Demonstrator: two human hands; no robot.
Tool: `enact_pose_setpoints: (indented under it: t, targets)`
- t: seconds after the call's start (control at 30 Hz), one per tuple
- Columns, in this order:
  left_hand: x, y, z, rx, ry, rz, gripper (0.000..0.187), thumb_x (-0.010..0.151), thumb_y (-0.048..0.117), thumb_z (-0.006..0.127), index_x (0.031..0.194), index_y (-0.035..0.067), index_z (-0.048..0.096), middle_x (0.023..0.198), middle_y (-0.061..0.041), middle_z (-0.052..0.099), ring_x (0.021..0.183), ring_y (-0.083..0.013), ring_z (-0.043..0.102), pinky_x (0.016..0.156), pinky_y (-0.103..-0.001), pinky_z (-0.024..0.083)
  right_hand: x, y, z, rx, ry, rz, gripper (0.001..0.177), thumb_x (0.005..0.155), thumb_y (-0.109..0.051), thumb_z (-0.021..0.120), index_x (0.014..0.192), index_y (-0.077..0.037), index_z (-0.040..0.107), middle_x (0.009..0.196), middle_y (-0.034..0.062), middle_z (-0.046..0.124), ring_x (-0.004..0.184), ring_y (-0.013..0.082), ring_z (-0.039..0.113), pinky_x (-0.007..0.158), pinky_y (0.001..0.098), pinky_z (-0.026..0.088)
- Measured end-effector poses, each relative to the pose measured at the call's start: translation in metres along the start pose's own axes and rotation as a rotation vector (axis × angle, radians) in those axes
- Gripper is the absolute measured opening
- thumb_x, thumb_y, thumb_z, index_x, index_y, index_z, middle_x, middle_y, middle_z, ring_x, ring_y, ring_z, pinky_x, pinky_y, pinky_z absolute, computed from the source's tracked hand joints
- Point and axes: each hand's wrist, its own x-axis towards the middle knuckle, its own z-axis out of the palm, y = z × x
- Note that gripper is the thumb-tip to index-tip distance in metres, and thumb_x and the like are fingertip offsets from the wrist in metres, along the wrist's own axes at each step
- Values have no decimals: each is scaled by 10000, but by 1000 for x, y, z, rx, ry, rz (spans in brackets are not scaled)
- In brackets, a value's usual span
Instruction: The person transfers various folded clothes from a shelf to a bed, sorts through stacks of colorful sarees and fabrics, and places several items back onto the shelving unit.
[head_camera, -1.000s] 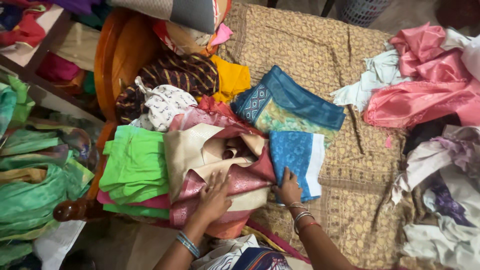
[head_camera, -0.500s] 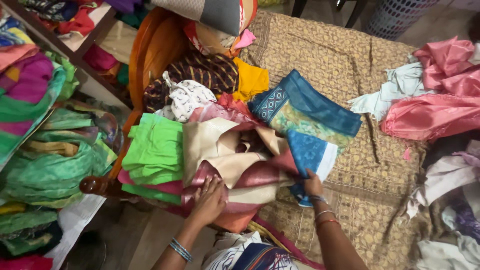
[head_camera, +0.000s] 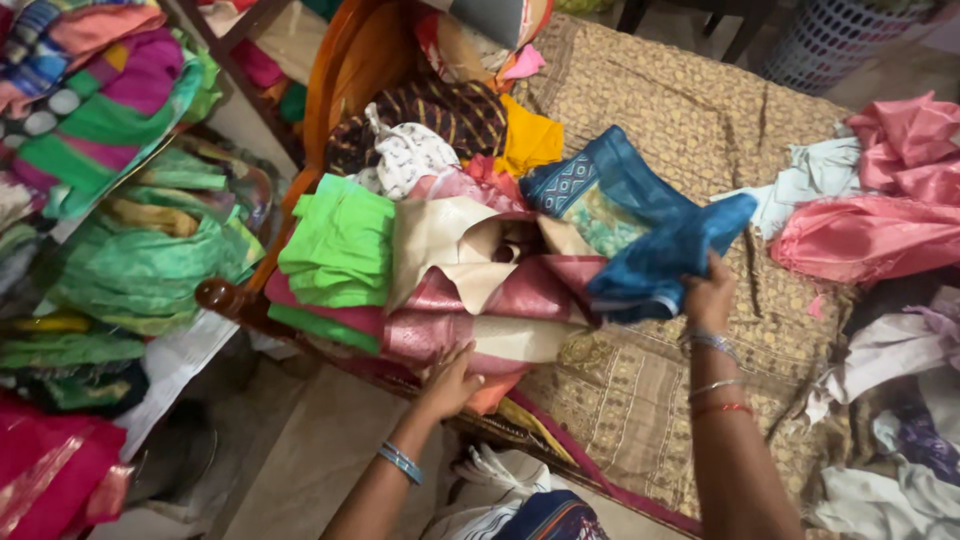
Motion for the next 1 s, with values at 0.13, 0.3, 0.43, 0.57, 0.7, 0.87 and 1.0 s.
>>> enact_pose_setpoints:
  t: [0.13, 0.3, 0.43, 0.57, 0.7, 0.87, 1.0]
  targets:
    - [-5, 2, -12, -10, 103, -173, 839, 846, 261, 737, 1589, 125, 371, 1687, -124, 304, 1482, -364, 282, 1116, -638, 195, 59, -13, -26, -55, 86, -49, 560, 734, 189, 597, 1268, 36, 671, 1177, 125, 708, 1062, 229, 668, 934, 328, 533]
    - [-4, -17, -28, -91, 397, -42, 686, 830, 227, 749, 1463, 93, 520, 1494, -135, 546, 1365, -341, 525, 1146, -466, 419, 101, -53, -46, -286, 193, -265, 506, 917, 94, 473, 1333, -38, 729, 1185, 157, 778, 1073, 265, 743, 956, 366, 566]
    - [5, -4, -31, -61, 366, -73, 717, 820, 200, 756, 1485, 156, 493, 1510, -134, 520, 1374, -351, 512, 1105, -510, 419, 114, -36, -26, -679, -10, -415, 456, 954, 13, 586, 1390, -79, 684, 1186, 272, 714, 1038, 449, 679, 860, 487, 540]
    - [19, 18, -44, -15, 264, -252, 912, 805, 171, 762, 1573, 168, 270, 1597, -161, 350, 1400, -392, 423, 1029, -622, 375, 84, 18, 31, -691, -344, -36, 812, 770, -112, 804, 1529, -132, 518, 1177, 240, 695, 1043, 400, 683, 907, 478, 545]
    - [34, 21, -60, -71, 282, -224, 992, 770, 115, 746, 1592, 149, 192, 1602, -171, 337, 1417, -404, 416, 1014, -605, 415, 40, 47, 92, -284, -665, -36, 1284, 509, -202, 983, 1574, -13, 292, 1497, 246, 472, 1360, 380, 472, 1089, 433, 419]
    - [42, 26, -69, -34, 312, -179, 978, 782, 78, 700, 1622, 139, 203, 1601, -198, 373, 1355, -410, 501, 1027, -497, 489, 10, 54, 142, -432, -738, 265, 1451, 513, -191, 1046, 1601, -51, 97, 1460, 305, 392, 1346, 400, 409, 1107, 466, 398]
    - [48, 35, -68, 23, 284, -255, 984, 762, 89, 714, 1605, 164, 213, 1608, -236, 345, 1315, -422, 518, 974, -497, 496, 18, 53, 174, -288, -761, 342, 1362, 526, -114, 997, 1560, -26, 115, 1251, 276, 559, 1106, 383, 587, 913, 464, 533]
